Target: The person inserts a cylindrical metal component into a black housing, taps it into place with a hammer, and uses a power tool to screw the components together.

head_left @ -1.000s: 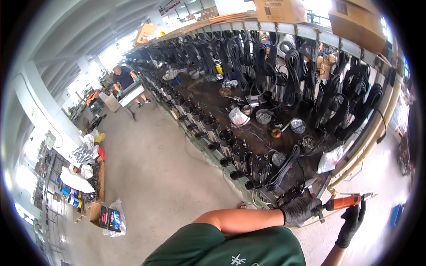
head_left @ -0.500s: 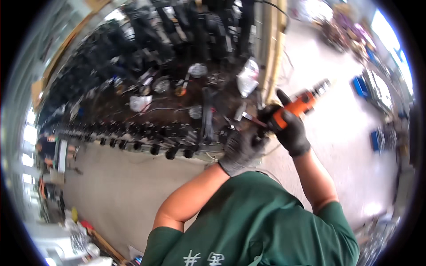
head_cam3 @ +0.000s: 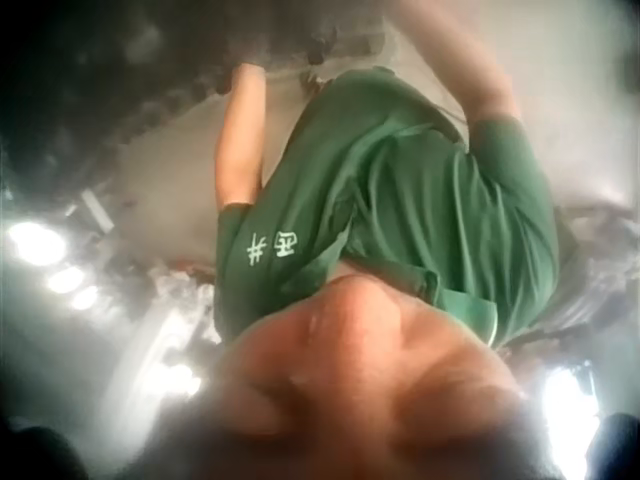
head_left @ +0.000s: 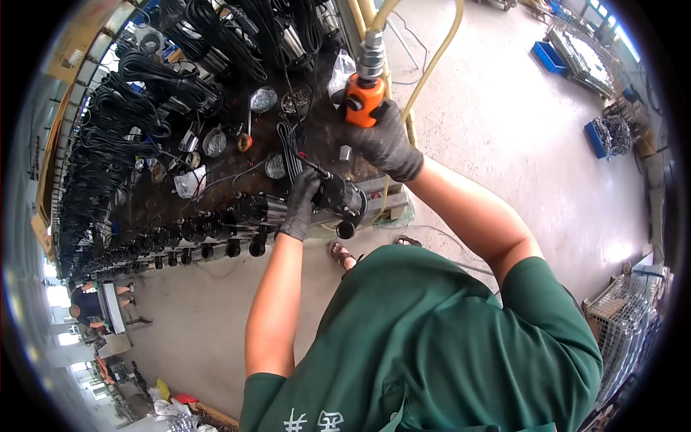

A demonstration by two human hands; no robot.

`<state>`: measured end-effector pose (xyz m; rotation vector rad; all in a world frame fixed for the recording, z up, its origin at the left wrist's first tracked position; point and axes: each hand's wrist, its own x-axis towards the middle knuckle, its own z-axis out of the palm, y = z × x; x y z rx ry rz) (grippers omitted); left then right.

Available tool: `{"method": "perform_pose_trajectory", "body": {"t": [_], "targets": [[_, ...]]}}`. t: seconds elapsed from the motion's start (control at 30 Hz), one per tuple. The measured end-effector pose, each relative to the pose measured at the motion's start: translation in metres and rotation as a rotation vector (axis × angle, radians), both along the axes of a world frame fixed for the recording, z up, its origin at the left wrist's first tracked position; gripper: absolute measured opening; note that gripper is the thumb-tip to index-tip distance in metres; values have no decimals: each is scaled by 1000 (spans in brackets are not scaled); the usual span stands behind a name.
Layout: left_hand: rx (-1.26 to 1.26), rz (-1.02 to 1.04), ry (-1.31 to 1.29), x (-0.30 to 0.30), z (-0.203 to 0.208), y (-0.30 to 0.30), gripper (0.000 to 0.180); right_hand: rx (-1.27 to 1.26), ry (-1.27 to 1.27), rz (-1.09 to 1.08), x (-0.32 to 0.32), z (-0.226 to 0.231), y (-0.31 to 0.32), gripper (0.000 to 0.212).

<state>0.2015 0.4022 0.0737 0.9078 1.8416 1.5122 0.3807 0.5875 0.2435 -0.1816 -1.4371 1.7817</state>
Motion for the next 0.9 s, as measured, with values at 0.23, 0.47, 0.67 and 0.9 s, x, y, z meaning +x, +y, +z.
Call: {"method": "perform_pose_trajectory", "body": {"t": [0.23, 0.47, 0.67, 0.9], "targets": [[0, -126, -130, -23, -63, -2, 56, -72, -38, 170, -28, -35, -8, 46], [6, -206, -118, -20, -56, 8, 62, 244, -142, 98, -35, -22, -12, 23], [46, -139, -18, -17, -62, 7, 63, 324, -185, 88, -41, -19, -16, 26], [33, -221, -69, -18, -53, 9, 60, 264, -223, 53, -35, -11, -25, 32]]}}
